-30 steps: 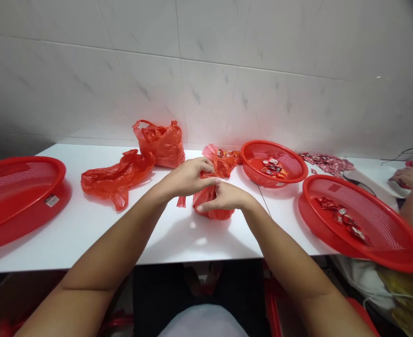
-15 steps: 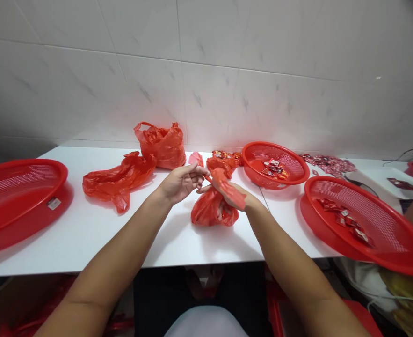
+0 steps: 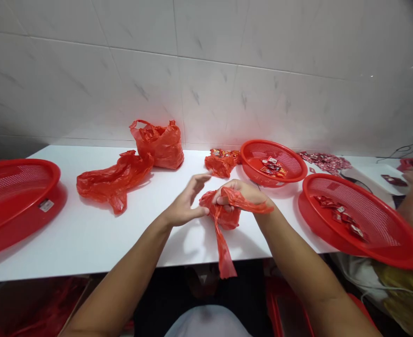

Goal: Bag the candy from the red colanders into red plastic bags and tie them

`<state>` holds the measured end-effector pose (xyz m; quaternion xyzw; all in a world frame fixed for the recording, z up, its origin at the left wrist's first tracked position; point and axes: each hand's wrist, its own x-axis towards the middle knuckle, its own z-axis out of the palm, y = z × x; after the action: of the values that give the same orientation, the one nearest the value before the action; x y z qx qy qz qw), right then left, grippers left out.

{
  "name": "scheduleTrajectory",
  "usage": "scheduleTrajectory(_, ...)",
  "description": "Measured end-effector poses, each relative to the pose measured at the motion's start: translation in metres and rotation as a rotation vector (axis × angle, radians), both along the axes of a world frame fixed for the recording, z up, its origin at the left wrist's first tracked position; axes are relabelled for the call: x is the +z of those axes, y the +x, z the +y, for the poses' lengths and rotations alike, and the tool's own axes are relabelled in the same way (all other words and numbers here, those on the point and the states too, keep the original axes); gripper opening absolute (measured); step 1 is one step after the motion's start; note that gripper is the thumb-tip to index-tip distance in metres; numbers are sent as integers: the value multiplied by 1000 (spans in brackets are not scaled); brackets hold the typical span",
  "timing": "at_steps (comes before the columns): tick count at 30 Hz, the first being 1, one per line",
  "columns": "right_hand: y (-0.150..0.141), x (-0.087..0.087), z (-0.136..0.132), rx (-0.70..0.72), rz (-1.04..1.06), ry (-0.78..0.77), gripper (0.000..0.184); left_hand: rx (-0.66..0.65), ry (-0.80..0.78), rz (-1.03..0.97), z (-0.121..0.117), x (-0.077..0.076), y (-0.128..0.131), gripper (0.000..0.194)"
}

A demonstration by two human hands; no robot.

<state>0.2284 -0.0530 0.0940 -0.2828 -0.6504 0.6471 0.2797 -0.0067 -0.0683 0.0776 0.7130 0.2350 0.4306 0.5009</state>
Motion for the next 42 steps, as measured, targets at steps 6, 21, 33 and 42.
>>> scheduleTrajectory(6, 4, -7, -12, -313, -315, 568, 43, -83, -208, 87, 11, -33, 33, 40)
scheduleTrajectory(21, 7, -63, -17, -650, -347, 1226, 32, -121, -495, -9, 18, -29, 33, 44)
scheduleTrajectory(33, 73, -135, -78, -637, -482, 759, 34, 469, 333, 771, -2, -65, -50, 26)
scheduleTrajectory(42, -20, -116, -62, -405, -226, 354, 19, 133, -178, 316, -22, -102, 0, 136)
